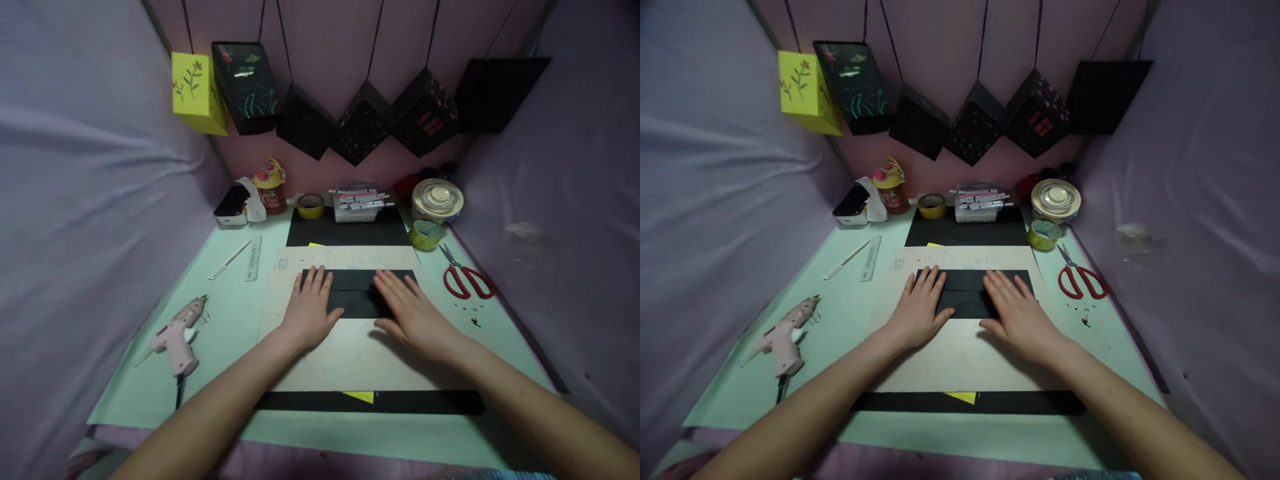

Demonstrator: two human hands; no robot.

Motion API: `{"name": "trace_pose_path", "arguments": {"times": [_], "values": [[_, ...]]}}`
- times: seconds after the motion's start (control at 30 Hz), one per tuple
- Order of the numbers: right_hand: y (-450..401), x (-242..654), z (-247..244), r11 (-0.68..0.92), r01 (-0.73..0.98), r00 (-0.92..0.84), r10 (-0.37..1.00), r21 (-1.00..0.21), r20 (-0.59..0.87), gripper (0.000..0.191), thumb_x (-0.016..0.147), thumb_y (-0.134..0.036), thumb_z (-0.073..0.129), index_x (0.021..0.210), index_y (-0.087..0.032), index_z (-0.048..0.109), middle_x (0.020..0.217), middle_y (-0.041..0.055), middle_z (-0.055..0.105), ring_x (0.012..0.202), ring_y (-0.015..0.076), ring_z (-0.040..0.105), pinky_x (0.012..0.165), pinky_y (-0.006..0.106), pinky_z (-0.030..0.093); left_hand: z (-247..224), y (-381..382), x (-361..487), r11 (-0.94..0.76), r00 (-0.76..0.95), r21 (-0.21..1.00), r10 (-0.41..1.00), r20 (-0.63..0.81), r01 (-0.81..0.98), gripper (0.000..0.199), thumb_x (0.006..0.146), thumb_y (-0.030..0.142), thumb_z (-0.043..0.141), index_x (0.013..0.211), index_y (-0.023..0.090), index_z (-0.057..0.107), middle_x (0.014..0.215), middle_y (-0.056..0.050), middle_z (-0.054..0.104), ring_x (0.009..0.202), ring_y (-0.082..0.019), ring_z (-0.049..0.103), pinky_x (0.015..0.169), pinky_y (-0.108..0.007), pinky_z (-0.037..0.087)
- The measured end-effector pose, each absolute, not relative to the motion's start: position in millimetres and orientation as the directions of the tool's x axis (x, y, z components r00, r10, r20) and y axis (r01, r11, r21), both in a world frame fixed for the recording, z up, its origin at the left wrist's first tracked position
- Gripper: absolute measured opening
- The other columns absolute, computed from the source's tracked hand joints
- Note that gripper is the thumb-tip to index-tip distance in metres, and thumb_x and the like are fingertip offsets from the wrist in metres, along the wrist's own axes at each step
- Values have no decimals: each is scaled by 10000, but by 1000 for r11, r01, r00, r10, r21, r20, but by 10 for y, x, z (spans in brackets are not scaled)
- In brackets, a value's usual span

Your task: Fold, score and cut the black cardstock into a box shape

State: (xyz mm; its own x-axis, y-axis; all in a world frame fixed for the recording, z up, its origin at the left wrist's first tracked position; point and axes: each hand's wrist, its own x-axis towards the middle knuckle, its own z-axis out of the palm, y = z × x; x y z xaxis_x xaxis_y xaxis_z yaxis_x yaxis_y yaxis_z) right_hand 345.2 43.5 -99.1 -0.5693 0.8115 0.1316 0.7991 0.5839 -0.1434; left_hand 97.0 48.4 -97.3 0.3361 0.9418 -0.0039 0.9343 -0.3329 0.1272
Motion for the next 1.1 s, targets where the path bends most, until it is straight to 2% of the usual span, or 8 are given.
{"name": "trace_pose_path", "arguments": {"times": [0.1, 0.17, 0.37, 0.5, 0.67, 0.87, 1.1], "values": [[228, 3279, -983, 700, 688, -703, 708, -190, 60, 769, 941, -552, 412, 1547, -168, 134, 1582, 121, 230, 1464, 266, 189, 1170, 507, 222, -922, 291, 1154, -432, 426, 81, 901, 88, 898, 639, 952, 409, 427, 1494, 96, 300, 1594, -125, 194, 1485, -271, 105, 1202, -467, 114], [153, 3236, -1028, 723, 659, -734, 679, -208, 32, 799, 933, -591, 401, 1540, -133, 155, 1576, 140, 236, 1463, 272, 189, 1168, 509, 229, -949, 112, 1264, -495, 488, 73, 868, 90, 866, 599, 972, 366, 386, 1494, 85, 297, 1589, -124, 214, 1482, -253, 128, 1206, -430, 133], [147, 3300, -1181, 737, 648, -746, 665, -191, 35, 812, 926, -622, 388, 1534, -127, 175, 1565, 158, 251, 1455, 291, 215, 1137, 529, 281, -1156, -244, 1254, -428, 436, 120, 899, -47, 896, 815, 929, 623, 351, 1490, 35, 285, 1577, -191, 192, 1466, -323, 168, 1172, -469, 229], [147, 3327, -1245, 762, 630, -760, 645, -153, 84, 860, 911, -639, 411, 1542, -137, 113, 1567, 158, 246, 1453, 293, 219, 1130, 523, 289, -1146, -242, 1151, -431, 448, 164, 889, -89, 887, 866, 921, 677, 276, 1504, 37, 247, 1586, -190, 142, 1470, -329, 136, 1166, -478, 232], [128, 3320, -1279, 763, 635, -755, 646, -119, 113, 876, 907, -640, 419, 1544, -139, 85, 1566, 158, 252, 1450, 293, 228, 1121, 517, 298, -1055, -239, 1076, -418, 438, 152, 889, -137, 896, 976, 859, 768, 280, 1487, 22, 285, 1567, -208, 198, 1463, -330, 177, 1168, -488, 221], [132, 3337, -1292, 756, 644, -749, 654, -117, 104, 879, 897, -644, 441, 1542, -139, 122, 1566, 151, 260, 1453, 291, 220, 1126, 514, 290, -1042, -259, 983, -445, 452, 79, 882, -133, 892, 994, 838, 792, 281, 1471, 27, 331, 1560, -201, 230, 1459, -324, 204, 1182, -509, 158], [68, 3124, -1117, 776, 617, -771, 629, -128, 100, 841, 904, -634, 436, 1529, -127, 192, 1571, 135, 249, 1458, 285, 205, 1148, 528, 244, -1100, -264, 968, -466, 470, 63, 877, -95, 882, 982, 844, 775, 314, 1480, 27, 309, 1568, -193, 205, 1466, -315, 184, 1181, -501, 120]]}}
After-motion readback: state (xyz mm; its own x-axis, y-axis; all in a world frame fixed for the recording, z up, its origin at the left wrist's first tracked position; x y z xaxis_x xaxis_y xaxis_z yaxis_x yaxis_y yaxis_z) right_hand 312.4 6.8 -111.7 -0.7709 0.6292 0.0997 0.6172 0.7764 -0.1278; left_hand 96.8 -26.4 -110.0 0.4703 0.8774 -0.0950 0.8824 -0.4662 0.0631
